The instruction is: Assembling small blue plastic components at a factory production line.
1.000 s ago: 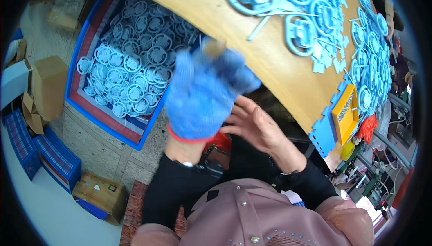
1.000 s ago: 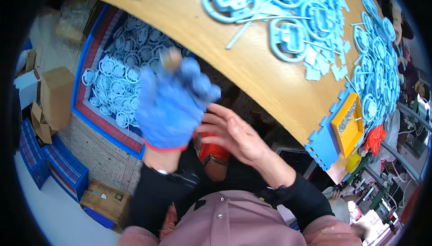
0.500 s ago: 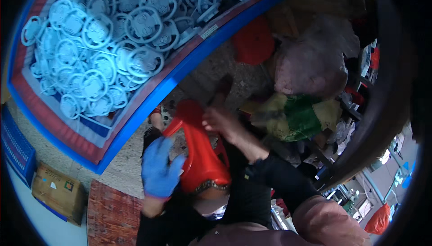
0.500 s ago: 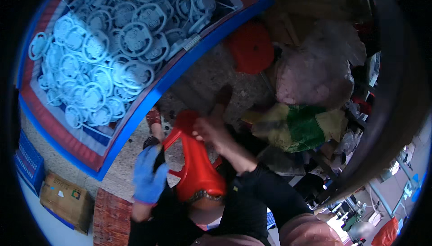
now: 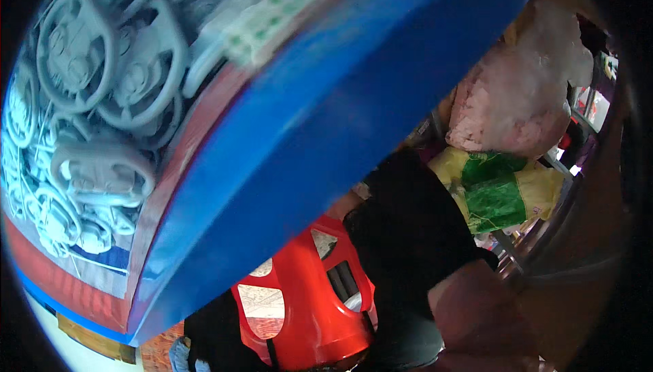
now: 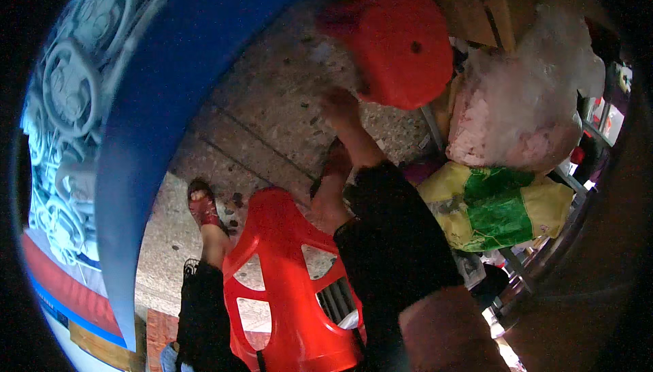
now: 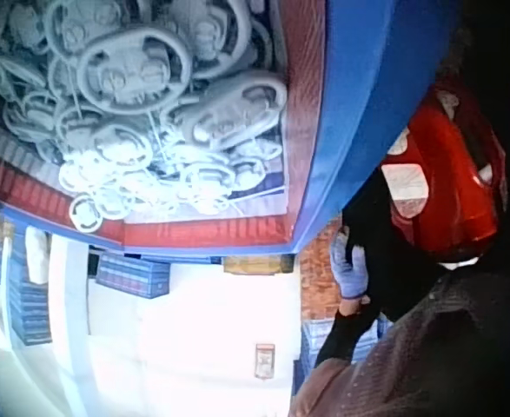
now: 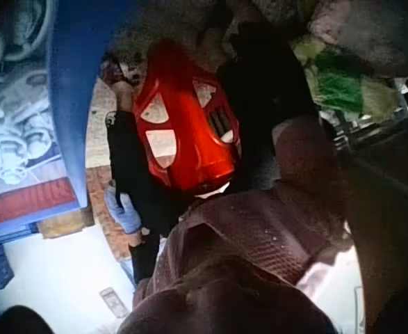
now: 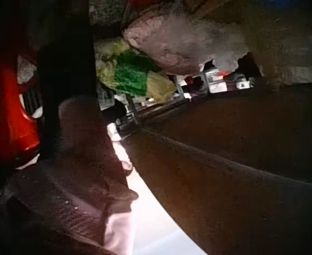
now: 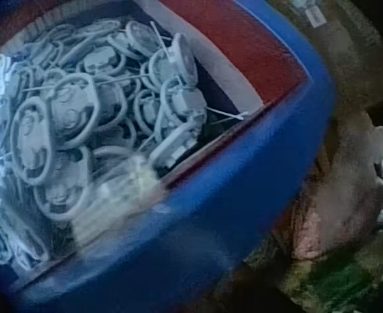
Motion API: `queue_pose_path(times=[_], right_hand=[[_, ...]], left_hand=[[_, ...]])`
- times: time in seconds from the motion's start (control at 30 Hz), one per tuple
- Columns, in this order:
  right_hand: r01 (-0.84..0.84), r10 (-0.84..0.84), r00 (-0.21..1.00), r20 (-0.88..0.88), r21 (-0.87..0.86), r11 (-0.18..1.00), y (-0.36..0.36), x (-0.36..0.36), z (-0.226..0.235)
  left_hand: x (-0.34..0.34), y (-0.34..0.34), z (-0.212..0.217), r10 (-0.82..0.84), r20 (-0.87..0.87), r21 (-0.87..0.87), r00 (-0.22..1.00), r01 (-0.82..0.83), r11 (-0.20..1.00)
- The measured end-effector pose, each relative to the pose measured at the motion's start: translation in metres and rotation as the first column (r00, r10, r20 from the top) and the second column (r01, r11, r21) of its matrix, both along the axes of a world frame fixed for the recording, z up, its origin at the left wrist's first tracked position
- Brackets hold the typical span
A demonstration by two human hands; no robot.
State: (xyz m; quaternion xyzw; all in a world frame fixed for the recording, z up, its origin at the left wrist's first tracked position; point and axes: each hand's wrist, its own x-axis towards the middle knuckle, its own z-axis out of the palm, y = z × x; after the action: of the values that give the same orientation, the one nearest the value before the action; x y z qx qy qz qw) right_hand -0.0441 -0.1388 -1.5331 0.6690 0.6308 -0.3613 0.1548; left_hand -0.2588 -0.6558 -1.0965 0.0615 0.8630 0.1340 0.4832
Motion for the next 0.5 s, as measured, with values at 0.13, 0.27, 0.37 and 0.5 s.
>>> queue_pose_path(times=[0.13, 0.27, 0.37, 0.5], right_hand=[[-0.147, 0.143, 0.984, 0.110, 0.031, 0.989, -0.006, -0.015, -0.023], [-0.242, 0.228, 0.960, 0.162, 0.073, 0.968, 0.004, -0.036, -0.021], [-0.326, 0.314, 0.943, 0.112, 0.112, 0.939, 0.001, -0.072, 0.000], [-0.441, 0.449, 0.893, -0.039, 0.129, 0.888, -0.032, -0.131, 0.067]], left_hand=[[-0.002, 0.011, -0.001, -0.044, -0.005, -0.001, 0.999, 0.044, 0.999], [-0.007, 0.026, -0.006, 0.030, 0.009, 0.001, 1.000, -0.030, 1.000], [-0.017, 0.037, -0.005, -0.008, -0.018, 0.016, 1.000, 0.008, 1.000], [-0.019, 0.025, -0.002, -0.098, -0.136, 0.038, 0.986, 0.104, 0.994]])
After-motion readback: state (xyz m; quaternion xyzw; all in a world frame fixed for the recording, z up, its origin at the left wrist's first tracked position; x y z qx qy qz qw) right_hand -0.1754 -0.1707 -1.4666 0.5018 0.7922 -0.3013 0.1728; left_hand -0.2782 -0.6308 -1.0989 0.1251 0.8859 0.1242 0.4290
